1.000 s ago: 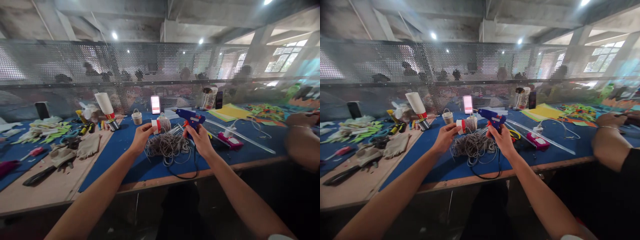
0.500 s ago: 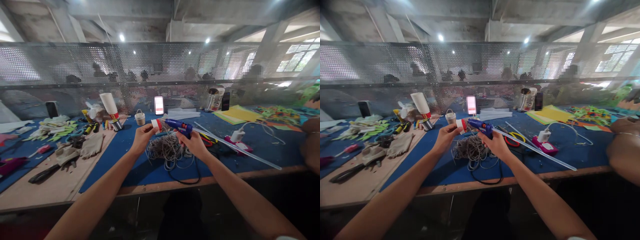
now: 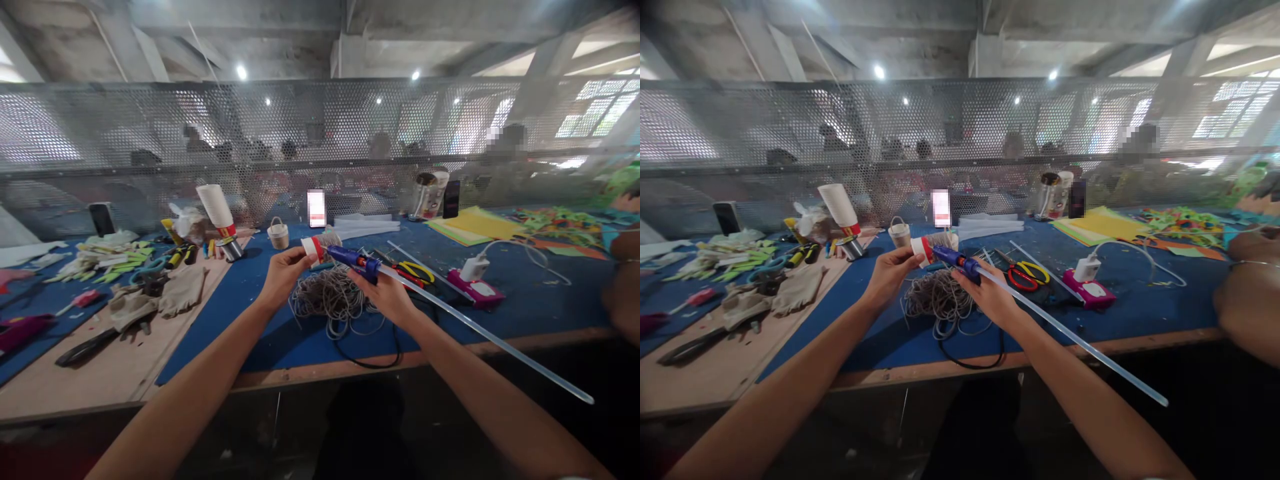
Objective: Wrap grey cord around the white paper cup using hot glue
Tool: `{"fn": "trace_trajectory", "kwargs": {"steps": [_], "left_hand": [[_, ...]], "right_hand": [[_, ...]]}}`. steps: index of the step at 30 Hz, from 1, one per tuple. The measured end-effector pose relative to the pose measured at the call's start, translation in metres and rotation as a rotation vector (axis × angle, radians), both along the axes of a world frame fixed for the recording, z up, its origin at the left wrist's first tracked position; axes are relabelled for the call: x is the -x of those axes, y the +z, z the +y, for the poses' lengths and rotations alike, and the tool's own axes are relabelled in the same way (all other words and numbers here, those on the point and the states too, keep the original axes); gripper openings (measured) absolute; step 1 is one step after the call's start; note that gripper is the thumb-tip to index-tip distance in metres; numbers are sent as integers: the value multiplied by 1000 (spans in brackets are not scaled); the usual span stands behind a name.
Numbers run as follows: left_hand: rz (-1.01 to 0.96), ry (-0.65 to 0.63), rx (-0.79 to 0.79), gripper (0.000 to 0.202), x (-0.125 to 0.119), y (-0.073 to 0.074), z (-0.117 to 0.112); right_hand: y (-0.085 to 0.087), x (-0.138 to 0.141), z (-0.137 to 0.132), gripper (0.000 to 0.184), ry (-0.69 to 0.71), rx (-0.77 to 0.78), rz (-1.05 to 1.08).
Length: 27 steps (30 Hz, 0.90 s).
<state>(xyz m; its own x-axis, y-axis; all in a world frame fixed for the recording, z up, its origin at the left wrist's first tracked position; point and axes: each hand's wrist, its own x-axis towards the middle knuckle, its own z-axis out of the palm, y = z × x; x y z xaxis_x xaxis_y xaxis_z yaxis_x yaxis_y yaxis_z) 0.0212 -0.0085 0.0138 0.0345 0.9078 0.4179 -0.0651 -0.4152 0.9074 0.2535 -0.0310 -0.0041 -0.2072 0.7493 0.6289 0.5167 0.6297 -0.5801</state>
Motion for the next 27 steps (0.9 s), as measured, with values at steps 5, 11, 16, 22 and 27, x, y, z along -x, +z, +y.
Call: {"fn": "trace_trajectory", "kwargs": {"steps": [5,11,16,22,27], "left_hand": [[17,31,-3,28,-1,3,-1],[62,81,-1,31,-3,7,-5],[79,118,-21,32,-4,7,-5],[98,135,-28,33,-3,5,-4],[89,134,-40,29,-3,4,-3]], "right_hand": [[1,0,0,34,-21,-56,-20],[-1,-1,2,34,-31,-42,-42],[-1,-2,1,35,-41,-48,-60],[-3,-1,2,35,-51,-56,-57],[-4,-2,3,36,-64,-40,-71]]}}
